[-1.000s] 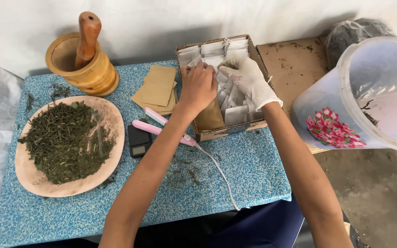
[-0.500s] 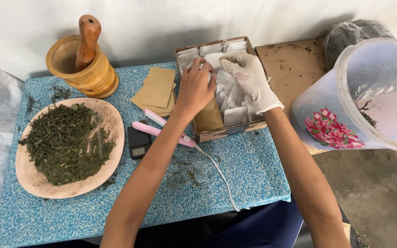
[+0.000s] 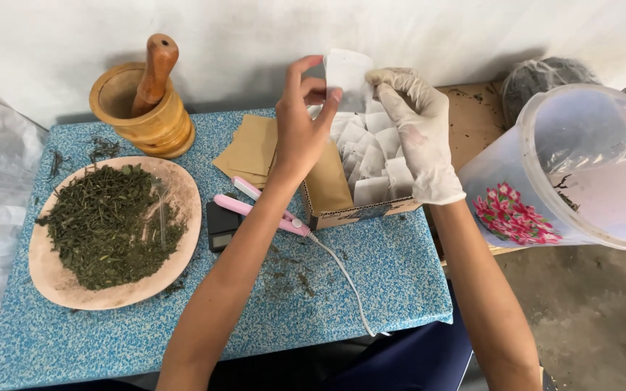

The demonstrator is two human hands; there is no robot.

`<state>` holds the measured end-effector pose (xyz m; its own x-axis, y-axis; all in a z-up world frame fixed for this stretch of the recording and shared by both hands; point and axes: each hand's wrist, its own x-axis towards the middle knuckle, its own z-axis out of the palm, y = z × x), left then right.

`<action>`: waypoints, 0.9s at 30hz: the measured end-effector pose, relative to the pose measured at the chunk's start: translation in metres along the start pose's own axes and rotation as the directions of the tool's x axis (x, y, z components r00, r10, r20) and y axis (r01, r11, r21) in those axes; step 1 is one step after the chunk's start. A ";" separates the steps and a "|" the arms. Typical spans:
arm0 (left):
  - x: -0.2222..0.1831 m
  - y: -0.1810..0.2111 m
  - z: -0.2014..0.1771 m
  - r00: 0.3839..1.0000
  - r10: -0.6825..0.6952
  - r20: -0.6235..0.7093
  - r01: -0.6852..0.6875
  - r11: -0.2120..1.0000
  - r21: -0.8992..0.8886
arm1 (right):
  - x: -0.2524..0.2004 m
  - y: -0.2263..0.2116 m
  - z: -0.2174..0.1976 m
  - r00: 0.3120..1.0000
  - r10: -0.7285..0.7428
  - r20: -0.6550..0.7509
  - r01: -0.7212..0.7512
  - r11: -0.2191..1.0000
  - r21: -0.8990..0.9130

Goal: Filling small paper bags with dried tea leaves and sealing them using a handheld heat sealer

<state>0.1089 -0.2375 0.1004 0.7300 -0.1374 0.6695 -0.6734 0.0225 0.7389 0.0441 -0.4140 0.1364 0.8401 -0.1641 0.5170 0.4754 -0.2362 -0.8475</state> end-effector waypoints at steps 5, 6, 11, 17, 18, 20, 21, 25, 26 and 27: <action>-0.016 0.052 -0.045 1.000 -0.004 0.027 0.004 0.999 -0.032 | -0.028 -0.050 0.026 0.995 -0.088 0.056 0.085 0.995 0.044; -0.020 0.061 -0.057 0.999 0.009 0.044 -0.009 1.000 -0.011 | -0.034 -0.062 0.034 0.993 -0.105 0.058 0.101 0.992 0.073; -0.071 0.070 -0.115 0.996 -0.086 0.010 0.087 0.996 -0.024 | -0.066 -0.053 0.089 0.994 0.107 0.019 -0.109 0.982 0.157; -0.140 0.055 -0.177 0.971 -0.235 0.039 0.234 0.972 0.034 | -0.107 -0.004 0.174 0.947 0.297 0.120 -0.319 0.913 0.256; -0.151 0.047 -0.186 0.962 -0.269 0.048 0.267 0.963 0.038 | -0.116 0.003 0.186 0.926 0.350 0.137 -0.372 0.909 0.188; -0.163 0.036 -0.195 0.948 -0.313 0.063 0.310 0.949 0.059 | -0.123 0.005 0.202 0.911 0.381 0.156 -0.403 0.903 0.148; -0.167 0.029 -0.198 0.934 -0.346 0.089 0.340 0.938 0.072 | -0.125 0.007 0.208 0.900 0.405 0.158 -0.423 0.900 0.103; -0.167 0.011 -0.198 0.912 -0.393 0.122 0.368 0.912 0.182 | -0.130 0.007 0.218 0.898 0.417 0.140 -0.434 0.893 0.122; -0.166 0.012 -0.197 0.924 -0.361 0.130 0.338 0.926 0.169 | -0.131 0.009 0.218 0.906 0.407 0.117 -0.417 0.905 0.086; -0.162 0.011 -0.195 0.935 -0.324 0.142 0.302 0.941 0.154 | -0.130 0.010 0.216 0.915 0.393 0.088 -0.398 0.916 0.051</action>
<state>0.0056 -0.0218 0.0150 0.8844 -0.2767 0.3759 -0.4306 -0.1729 0.8858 -0.0033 -0.1880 0.0345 0.9788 -0.1588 0.1296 0.1142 -0.1026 -0.9881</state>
